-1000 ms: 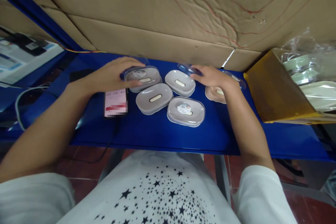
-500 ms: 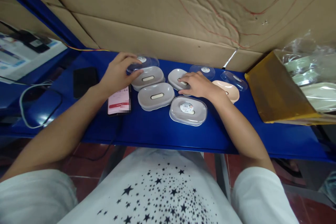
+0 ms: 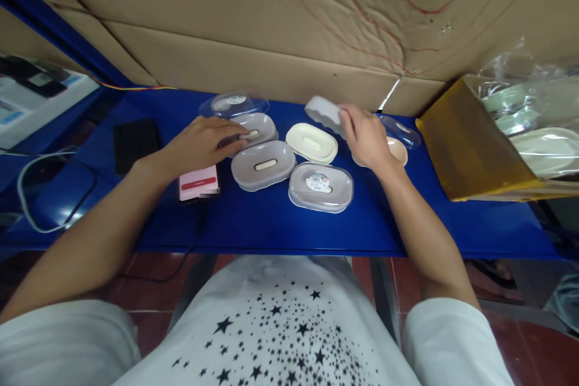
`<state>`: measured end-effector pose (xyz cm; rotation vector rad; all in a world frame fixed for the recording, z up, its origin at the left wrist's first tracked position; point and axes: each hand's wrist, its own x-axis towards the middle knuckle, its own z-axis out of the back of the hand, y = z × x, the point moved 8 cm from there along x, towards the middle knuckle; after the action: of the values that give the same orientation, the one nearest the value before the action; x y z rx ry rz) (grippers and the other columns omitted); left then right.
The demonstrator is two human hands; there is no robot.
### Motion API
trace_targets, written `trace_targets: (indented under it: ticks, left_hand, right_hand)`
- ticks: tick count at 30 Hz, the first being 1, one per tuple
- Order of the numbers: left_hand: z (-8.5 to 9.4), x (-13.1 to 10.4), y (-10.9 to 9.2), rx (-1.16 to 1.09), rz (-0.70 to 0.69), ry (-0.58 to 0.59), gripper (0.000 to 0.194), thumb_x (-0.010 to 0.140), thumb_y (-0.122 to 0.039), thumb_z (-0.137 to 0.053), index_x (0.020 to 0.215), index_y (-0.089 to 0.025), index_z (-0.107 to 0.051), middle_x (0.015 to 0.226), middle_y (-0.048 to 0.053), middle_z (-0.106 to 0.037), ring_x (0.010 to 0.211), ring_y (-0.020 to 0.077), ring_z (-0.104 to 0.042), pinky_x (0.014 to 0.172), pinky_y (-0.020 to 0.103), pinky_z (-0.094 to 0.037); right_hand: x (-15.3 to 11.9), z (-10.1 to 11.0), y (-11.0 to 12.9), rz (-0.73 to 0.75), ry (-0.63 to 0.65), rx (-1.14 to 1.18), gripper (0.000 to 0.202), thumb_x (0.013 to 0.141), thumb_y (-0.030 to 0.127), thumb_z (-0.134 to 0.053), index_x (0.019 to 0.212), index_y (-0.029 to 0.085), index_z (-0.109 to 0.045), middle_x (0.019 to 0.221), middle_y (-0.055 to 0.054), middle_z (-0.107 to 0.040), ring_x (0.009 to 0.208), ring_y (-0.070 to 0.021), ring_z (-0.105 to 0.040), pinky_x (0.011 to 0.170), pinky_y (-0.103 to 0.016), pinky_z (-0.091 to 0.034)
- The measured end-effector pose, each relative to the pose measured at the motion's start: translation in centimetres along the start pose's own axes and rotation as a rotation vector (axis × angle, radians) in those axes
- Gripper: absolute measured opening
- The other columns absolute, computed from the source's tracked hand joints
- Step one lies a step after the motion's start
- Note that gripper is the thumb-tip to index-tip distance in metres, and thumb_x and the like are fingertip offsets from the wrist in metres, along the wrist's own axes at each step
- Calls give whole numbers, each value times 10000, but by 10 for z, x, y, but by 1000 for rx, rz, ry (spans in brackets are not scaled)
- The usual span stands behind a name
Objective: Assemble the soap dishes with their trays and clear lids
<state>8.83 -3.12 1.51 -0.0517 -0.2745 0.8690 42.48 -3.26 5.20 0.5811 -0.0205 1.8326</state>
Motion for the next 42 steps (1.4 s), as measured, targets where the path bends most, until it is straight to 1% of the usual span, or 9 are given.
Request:
trace_targets:
  ticks: [5, 10, 14, 17, 21, 26, 32, 38, 42]
  left_hand:
    - [-5, -4, 8, -89, -16, 100, 525, 1122, -531, -418, 1450, -284, -745, 1544, 85, -736, 1442, 371, -680, 1224, 612, -470]
    - [-9, -4, 11, -156, -79, 96, 572, 1086, -638, -506, 1502, -316, -729, 1596, 78, -698, 1492, 348, -644, 1282, 565, -466]
    - [-4, 1, 1, -174, -57, 17, 583, 1117, -643, -447, 1477, -292, -742, 1528, 81, -745, 1427, 351, -682, 1257, 570, -494]
    - [2, 2, -4, -222, 13, -15, 571, 1112, -605, -453, 1472, -256, -726, 1489, 94, -763, 1394, 346, -692, 1236, 534, -515]
    - [7, 0, -8, -257, 90, -13, 519, 1097, -545, -445, 1418, -246, -722, 1458, 99, -764, 1377, 334, -686, 1226, 505, -521]
    - [9, -1, -16, -257, 143, 10, 520, 1098, -519, -419, 1420, -229, -707, 1466, 91, -751, 1392, 319, -672, 1242, 481, -511]
    - [9, 0, -20, -258, 131, -25, 484, 1105, -503, -413, 1387, -246, -710, 1417, 84, -779, 1347, 318, -708, 1204, 485, -544]
    - [12, 0, -23, -238, 55, -149, 501, 1161, -537, -387, 1422, -247, -700, 1482, 91, -750, 1413, 319, -672, 1243, 516, -520]
    - [25, -2, -13, -158, 75, -250, 596, 1205, -597, -311, 1498, -200, -646, 1536, 62, -709, 1466, 277, -613, 1328, 557, -428]
  right_hand:
    - [1, 27, -45, -328, -187, -93, 448, 1166, 374, -367, 1459, 198, -657, 1353, -192, -800, 1215, -363, -756, 1025, -486, -530]
    - [-13, 65, -68, -286, -188, -85, 410, 1111, 300, -427, 1375, 149, -703, 1269, -204, -822, 1138, -290, -763, 1000, -413, -541]
    - [-42, 65, -76, -234, 152, 50, 374, 1055, 460, -538, 1175, 205, -784, 1153, -147, -842, 1019, -257, -768, 956, -397, -565]
    - [-65, 41, -79, -245, 474, 224, 523, 917, 599, -746, 1318, 264, -765, 1347, -116, -812, 1179, -311, -775, 1031, -443, -598]
    - [-68, 22, -77, -155, 539, 231, 594, 816, 540, -811, 1353, 289, -778, 1529, -100, -740, 1344, -404, -740, 1161, -541, -584]
    - [-72, 26, -58, -58, 603, 76, 546, 1018, 543, -619, 1450, 255, -785, 1554, -95, -732, 1483, -419, -659, 1281, -556, -486]
    - [-74, 39, -38, -53, 512, 21, 525, 1076, 593, -514, 1328, 279, -850, 1310, -101, -853, 1136, -417, -820, 1012, -544, -627]
    - [-64, 57, -25, 8, 332, -15, 472, 1108, 611, -481, 1135, 274, -810, 970, -77, -839, 788, -287, -752, 749, -415, -558]
    - [-60, 83, -21, -7, 126, -67, 478, 1144, 558, -466, 1242, 220, -790, 1058, -114, -850, 879, -277, -775, 769, -370, -492]
